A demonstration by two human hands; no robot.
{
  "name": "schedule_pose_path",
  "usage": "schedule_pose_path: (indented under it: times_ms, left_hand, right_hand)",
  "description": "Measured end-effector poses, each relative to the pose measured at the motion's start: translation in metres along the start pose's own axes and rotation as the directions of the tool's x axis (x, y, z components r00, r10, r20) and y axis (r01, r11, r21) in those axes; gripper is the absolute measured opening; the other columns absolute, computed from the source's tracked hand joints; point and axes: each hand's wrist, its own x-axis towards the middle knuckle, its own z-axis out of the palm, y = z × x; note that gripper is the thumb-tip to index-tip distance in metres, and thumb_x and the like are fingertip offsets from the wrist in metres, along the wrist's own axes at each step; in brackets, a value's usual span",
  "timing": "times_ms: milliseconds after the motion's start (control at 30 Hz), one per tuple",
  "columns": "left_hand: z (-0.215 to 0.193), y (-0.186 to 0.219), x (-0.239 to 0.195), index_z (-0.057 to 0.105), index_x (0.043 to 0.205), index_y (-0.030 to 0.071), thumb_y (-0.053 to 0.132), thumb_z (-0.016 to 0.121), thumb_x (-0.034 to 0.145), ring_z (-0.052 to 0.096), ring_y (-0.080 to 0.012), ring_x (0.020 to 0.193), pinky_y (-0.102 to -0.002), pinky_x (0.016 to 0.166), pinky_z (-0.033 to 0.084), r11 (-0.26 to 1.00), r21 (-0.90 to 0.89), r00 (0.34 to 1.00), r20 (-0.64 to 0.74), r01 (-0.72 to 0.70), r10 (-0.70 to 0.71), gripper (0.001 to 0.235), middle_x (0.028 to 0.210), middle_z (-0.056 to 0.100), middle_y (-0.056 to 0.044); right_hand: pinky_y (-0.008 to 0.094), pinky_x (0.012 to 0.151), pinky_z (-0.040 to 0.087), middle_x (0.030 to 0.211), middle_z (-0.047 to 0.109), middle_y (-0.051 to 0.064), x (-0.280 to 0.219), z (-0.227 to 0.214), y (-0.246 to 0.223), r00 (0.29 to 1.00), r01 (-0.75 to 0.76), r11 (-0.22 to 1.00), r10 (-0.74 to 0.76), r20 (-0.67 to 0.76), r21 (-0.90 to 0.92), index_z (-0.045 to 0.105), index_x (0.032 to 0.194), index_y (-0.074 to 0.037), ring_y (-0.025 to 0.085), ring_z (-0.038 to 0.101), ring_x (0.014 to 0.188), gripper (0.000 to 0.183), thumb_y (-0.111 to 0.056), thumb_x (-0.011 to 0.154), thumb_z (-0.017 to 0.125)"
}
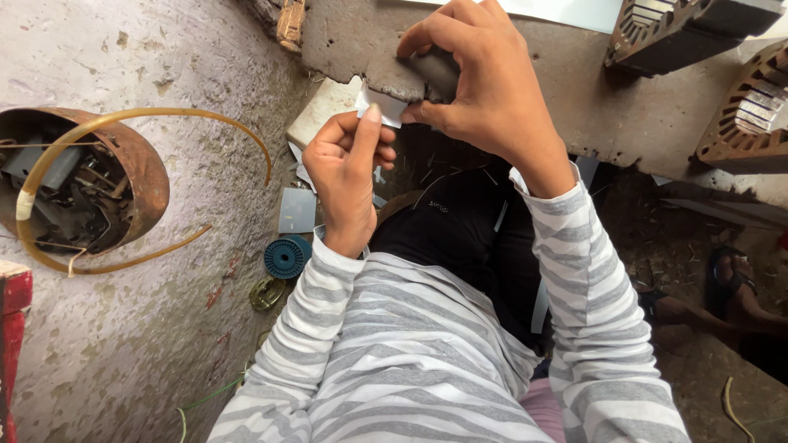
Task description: The person cuts several strips of white insulation material from a larger sheet using shears and folds them by hand on a workbench next to motor components.
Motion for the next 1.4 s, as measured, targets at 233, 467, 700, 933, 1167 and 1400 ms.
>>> schedule_pose_path:
  times_ms: [233, 467, 700, 933, 1167, 1400]
  left_hand:
    - [-0.004, -0.007, -0.005, 0.067, 0.087, 0.001, 0.016, 0.073, 0.098, 0.059, -0.0082, 0.06, -0.022, 0.056, 0.048, 0.999, 0.011, 0.999, 0.01, -0.037, 0.037, 0.019, 0.076, 0.07, -0.006]
    - [-0.025, -0.013, -0.014, 0.067, 0.094, 0.001, 0.014, 0.069, 0.101, 0.059, -0.0096, 0.062, -0.024, 0.059, 0.05, 0.997, -0.075, 0.997, 0.073, -0.007, 0.012, 0.015, 0.077, 0.066, -0.005]
    - [-0.025, -0.018, -0.022, 0.066, 0.101, 0.002, 0.013, 0.065, 0.102, 0.062, -0.0105, 0.069, -0.025, 0.062, 0.052, 0.997, -0.075, 0.998, 0.049, -0.027, 0.03, 0.011, 0.083, 0.067, -0.004]
    - [-0.035, -0.027, -0.034, 0.063, 0.097, 0.003, 0.008, 0.061, 0.099, 0.062, -0.0132, 0.07, -0.028, 0.065, 0.052, 0.993, -0.114, 0.992, 0.127, 0.005, 0.009, 0.006, 0.079, 0.064, -0.005]
    - [-0.041, -0.039, -0.056, 0.064, 0.09, 0.004, 0.008, 0.064, 0.094, 0.063, -0.0147, 0.072, -0.029, 0.067, 0.054, 0.988, -0.123, 0.947, 0.317, 0.094, -0.05, 0.005, 0.081, 0.068, -0.007]
    - [-0.033, -0.038, -0.079, 0.069, 0.094, 0.0, 0.006, 0.067, 0.093, 0.063, -0.0118, 0.081, -0.025, 0.075, 0.051, 0.982, 0.071, 0.785, 0.592, 0.173, -0.181, 0.006, 0.089, 0.069, -0.006]
  right_hand:
    - [0.042, 0.097, 0.045, 0.112, 0.061, 0.005, -0.003, 0.0, 0.006, 0.999, 0.041, 0.999, -0.041, 0.003, 0.008, 0.07, 0.11, -0.008, 0.028, 0.055, 0.115, 0.062, -0.037, 0.067, 0.102]
    - [0.042, 0.099, 0.045, 0.116, 0.062, 0.003, -0.004, 0.0, 0.01, 0.997, 0.075, 0.996, -0.075, 0.006, 0.048, 0.069, 0.112, -0.008, 0.027, 0.055, 0.116, 0.067, -0.045, 0.066, 0.1]
    - [0.042, 0.098, 0.045, 0.114, 0.061, 0.005, -0.008, 0.003, 0.01, 0.998, 0.063, 0.998, -0.063, 0.003, -0.009, 0.068, 0.113, -0.007, 0.028, 0.054, 0.118, 0.066, -0.043, 0.067, 0.1]
    - [0.042, 0.096, 0.045, 0.115, 0.06, 0.006, -0.005, 0.0, 0.008, 0.993, 0.121, 0.993, -0.121, -0.011, -0.011, 0.069, 0.113, -0.005, 0.028, 0.054, 0.114, 0.067, -0.048, 0.071, 0.1]
    - [0.024, 0.077, 0.059, 0.106, 0.069, 0.006, -0.045, -0.013, -0.024, 0.975, -0.104, 0.989, 0.122, -0.184, 0.105, 0.07, 0.115, -0.003, 0.014, 0.07, 0.09, 0.03, -0.027, 0.104, 0.085]
    - [0.022, 0.073, 0.058, 0.1, 0.072, 0.003, -0.111, 0.017, -0.074, 0.675, -0.601, 0.515, 0.736, 0.043, 0.612, 0.057, 0.129, 0.0, 0.007, 0.068, 0.085, 0.044, -0.011, 0.089, 0.074]
